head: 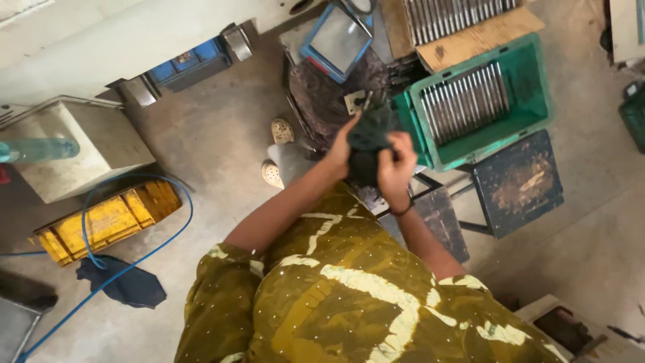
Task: The person picks up cylindrical metal rods from a green crate, wipes them with a cloth, and places them into a machine. They repeat this process multiple times, handling the rods one at a time and occasionally inspecting them before loading.
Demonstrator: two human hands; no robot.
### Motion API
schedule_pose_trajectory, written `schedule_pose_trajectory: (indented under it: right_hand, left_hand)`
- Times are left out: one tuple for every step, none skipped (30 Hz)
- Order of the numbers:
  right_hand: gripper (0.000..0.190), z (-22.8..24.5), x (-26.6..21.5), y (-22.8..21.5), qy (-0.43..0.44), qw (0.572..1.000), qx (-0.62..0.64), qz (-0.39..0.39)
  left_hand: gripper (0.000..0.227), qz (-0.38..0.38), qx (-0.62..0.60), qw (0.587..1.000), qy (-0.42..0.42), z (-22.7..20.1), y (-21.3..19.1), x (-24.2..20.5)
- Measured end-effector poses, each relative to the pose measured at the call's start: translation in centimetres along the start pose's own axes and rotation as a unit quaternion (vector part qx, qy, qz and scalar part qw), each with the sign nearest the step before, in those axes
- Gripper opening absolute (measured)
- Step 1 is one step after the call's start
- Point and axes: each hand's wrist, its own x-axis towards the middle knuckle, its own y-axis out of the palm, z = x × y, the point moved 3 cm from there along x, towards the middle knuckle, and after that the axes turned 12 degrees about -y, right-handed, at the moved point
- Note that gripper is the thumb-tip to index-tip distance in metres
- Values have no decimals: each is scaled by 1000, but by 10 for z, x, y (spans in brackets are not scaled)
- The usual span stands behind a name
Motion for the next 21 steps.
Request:
schedule_pose_trajectory:
  right_hand:
    - [31, 12, 0, 9, -28, 999, -20, 35]
    - [37, 21, -1, 19, -57, 995, -40, 70]
    - [40, 24, 1, 29, -68, 995, 27, 69]
    - [43, 24, 4, 39, -78, 990, 95, 68]
    - [48, 21, 8, 48, -88, 980, 163, 70]
    - [50, 13, 12, 56, -42, 980, 183, 63]
    - [52, 4, 16, 66, 4, 977, 204, 56]
    - [54, -5, 21, 76, 50, 972, 223, 50]
    - [53, -7, 26, 85, -1, 989, 130, 76]
    - [52, -7, 32, 94, -55, 993, 37, 99]
    - [52, -4, 36, 106, -109, 986, -55, 117]
    - [50, -10, 38, 117, 56, 991, 70, 97]
    - [53, -12, 38, 130, 219, 955, 188, 72]
    - [58, -10, 35, 143, 375, 878, 296, 46]
    - [52, 1, 38, 150, 313, 894, 316, 48]
    - [49, 12, 39, 156, 250, 907, 336, 49]
    - [48, 21, 33, 156, 190, 915, 352, 48]
    - [48, 25, 25, 157, 204, 907, 366, 47]
    - [48, 26, 20, 161, 216, 897, 382, 45]
    - [47, 25, 17, 163, 228, 887, 398, 42]
    - [47, 22, 20, 166, 187, 920, 338, 64]
  left_hand:
    - [49, 36, 11, 999, 37, 5, -1, 8]
    - [48, 71, 22, 995, 73, 7, 0, 12]
    - [48, 95, -24, 991, 88, 6, 1, 14]
    - [51, 103, -43, 988, 109, 3, 5, 11]
    - [54, 63, -11, 988, 139, -2, 9, 7]
    - [58, 13, 31, 985, 168, -8, 17, -3]
    - [61, -44, 87, 975, 201, -16, 26, -18]
    - [65, -88, 143, 956, 241, -26, 39, -33]
    - [69, -132, 194, 929, 285, -34, 53, -51]
    - [73, -171, 237, 897, 330, -41, 69, -69]
    - [73, -192, 281, 854, 393, -51, 86, -89]
    - [75, -222, 326, 805, 443, -59, 100, -111]
    - [77, -247, 370, 750, 489, -69, 114, -131]
    - [78, -272, 411, 690, 530, -78, 125, -152]
    - [79, -274, 420, 665, 553, -90, 135, -167]
    - [79, -275, 429, 639, 575, -104, 142, -180]
    - [80, -277, 437, 617, 593, -110, 145, -191]
    - [80, -300, 447, 592, 600, -116, 144, -200]
    - [81, -320, 459, 564, 607, -122, 142, -206]
    - [82, -341, 471, 536, 612, -125, 139, -207]
    - [83, -353, 457, 548, 605, -125, 134, -203]
